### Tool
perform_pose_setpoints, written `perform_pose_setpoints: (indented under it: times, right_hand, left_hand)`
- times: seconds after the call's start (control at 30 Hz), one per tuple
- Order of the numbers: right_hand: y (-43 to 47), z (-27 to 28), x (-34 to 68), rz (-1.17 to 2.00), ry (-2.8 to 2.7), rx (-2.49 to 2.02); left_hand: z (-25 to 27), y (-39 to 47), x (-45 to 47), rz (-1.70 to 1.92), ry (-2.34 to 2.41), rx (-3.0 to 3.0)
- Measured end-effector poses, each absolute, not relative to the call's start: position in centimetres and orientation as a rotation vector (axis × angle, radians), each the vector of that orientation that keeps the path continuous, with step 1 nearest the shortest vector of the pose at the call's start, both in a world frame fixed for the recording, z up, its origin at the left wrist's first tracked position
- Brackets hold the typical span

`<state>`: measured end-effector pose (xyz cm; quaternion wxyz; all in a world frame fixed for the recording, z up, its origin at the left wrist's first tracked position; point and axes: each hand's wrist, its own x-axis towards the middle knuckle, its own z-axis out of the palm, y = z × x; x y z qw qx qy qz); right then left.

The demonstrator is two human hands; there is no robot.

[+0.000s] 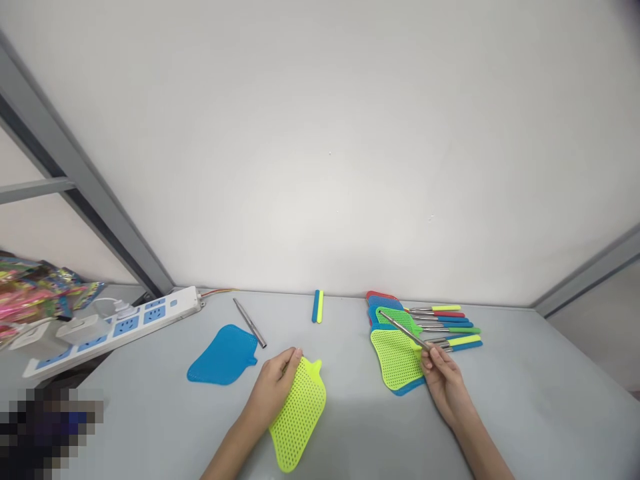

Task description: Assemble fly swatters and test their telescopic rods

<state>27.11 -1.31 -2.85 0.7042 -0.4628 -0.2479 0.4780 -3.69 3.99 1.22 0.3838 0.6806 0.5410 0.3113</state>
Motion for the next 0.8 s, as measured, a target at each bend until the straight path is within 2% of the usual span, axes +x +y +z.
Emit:
perform_pose_setpoints:
  times: [0.17, 0.4, 0.5, 0.8]
  right_hand:
    - [1.5, 2.7, 26.6, 1.018, -0.562, -0.899]
    - [5.2, 11.7, 23.1, 0.744, -0.664, -0.789]
    - [5.6, 12.7, 21.1, 0.668, -0.613, -0.742]
    - [4.4, 13.0, 18.7, 0.726, -0.519, -0.716]
  left_hand:
    - [5.3, 5.2, -2.9, 0.840, 1.413, 1.829]
    - [12.1, 6.6, -1.1, 0.803, 1.356, 1.976]
    - [13.6, 6.6, -0.8, 0.842, 1.386, 1.999]
    - [14.1, 5.7, -1.2, 0.829, 1.390, 1.983]
